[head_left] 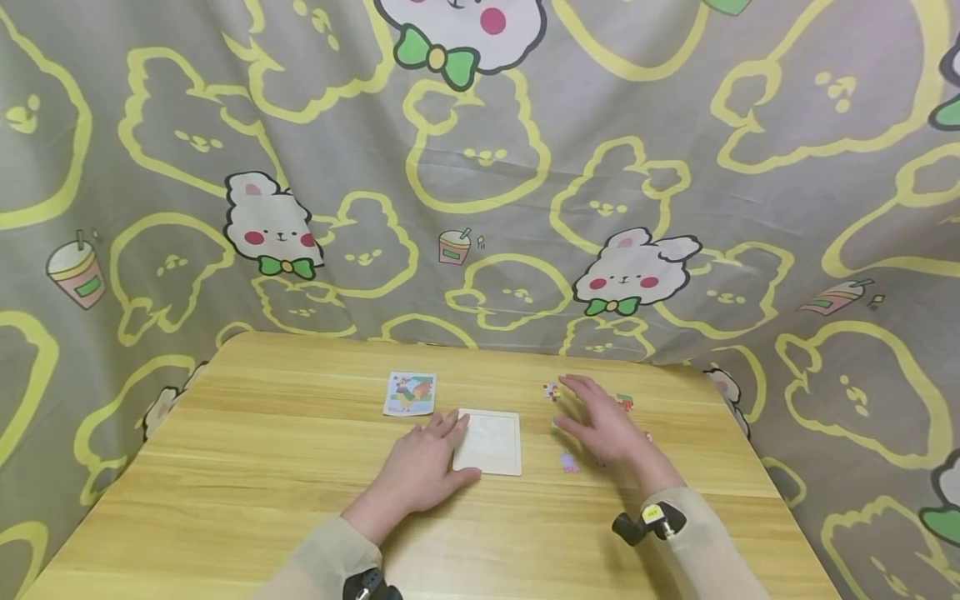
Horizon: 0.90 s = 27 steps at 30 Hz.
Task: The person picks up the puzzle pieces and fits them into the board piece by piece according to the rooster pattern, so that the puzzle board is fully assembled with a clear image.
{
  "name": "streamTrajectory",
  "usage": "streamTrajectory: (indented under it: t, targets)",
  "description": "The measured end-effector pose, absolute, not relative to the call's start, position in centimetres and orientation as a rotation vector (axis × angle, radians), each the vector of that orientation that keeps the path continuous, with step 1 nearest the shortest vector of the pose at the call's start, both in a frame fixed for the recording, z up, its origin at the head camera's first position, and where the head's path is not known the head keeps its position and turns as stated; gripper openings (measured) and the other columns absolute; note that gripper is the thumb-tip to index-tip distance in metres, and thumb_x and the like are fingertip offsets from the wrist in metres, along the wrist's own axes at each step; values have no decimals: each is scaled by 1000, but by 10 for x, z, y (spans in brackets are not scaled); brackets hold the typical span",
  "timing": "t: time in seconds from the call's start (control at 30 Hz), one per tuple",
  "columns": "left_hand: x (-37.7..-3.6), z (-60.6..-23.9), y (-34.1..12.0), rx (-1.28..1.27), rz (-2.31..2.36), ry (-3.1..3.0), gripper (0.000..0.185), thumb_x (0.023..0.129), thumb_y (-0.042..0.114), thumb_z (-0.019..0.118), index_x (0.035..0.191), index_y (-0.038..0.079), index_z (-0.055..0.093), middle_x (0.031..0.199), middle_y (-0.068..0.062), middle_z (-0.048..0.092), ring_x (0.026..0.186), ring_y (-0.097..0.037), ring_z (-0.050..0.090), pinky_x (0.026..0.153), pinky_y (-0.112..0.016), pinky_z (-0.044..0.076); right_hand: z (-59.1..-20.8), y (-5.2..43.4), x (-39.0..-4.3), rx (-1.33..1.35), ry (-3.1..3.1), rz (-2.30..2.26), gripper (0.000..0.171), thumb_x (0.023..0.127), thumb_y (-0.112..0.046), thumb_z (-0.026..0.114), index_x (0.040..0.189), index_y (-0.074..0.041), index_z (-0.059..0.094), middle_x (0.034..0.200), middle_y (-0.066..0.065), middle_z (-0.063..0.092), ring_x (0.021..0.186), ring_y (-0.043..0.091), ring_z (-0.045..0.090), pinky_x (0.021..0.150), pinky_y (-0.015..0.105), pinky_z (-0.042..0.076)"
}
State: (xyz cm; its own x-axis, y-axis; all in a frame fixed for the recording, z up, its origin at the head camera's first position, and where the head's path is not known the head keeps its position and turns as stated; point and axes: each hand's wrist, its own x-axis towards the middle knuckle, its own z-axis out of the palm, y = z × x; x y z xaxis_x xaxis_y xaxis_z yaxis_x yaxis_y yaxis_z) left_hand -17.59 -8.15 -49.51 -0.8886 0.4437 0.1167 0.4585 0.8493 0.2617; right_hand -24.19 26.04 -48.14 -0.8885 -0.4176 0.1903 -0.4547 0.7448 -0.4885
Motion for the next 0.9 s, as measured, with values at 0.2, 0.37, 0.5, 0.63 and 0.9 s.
streamTrajectory:
  t: [0.2,0.37,0.5,0.63,0.9]
  targets:
    - [-177,-497,-78,-702,-408,-2998,89,98,67,62,159,4,48,162,-19,45,145,-43,47,111,-61,43,-483,261,-251,754,-2860,888,72,101,-29,75,159,-1,43,160,24,43,145,45,43,118,62,33]
    - [-179,-500,-77,-687,-392,-3023,90,99,67,60,157,1,49,162,-19,44,145,-42,46,112,-61,43,-485,260,-257,747,-2867,936,69,102,-29,74,158,-1,44,158,22,44,143,47,45,115,64,35]
    - [-179,-502,-76,-682,-387,-3029,91,98,68,61,156,-2,49,162,-18,45,145,-43,46,112,-61,42,-488,259,-261,733,-2888,976,70,103,-32,73,159,-2,44,159,19,44,144,46,45,116,63,36]
    - [-179,-504,-75,-687,-385,-3029,92,98,68,62,156,-2,49,162,-17,45,145,-44,46,112,-61,42,-490,258,-263,722,-2897,997,70,102,-31,74,158,0,45,159,18,44,145,45,43,117,61,34]
    - [-181,-505,-75,-679,-334,-3013,89,97,70,60,151,0,56,161,-14,48,145,-42,48,111,-60,44,-492,257,-270,649,-2896,1054,67,99,-24,79,153,2,50,151,18,51,140,44,49,116,61,37]
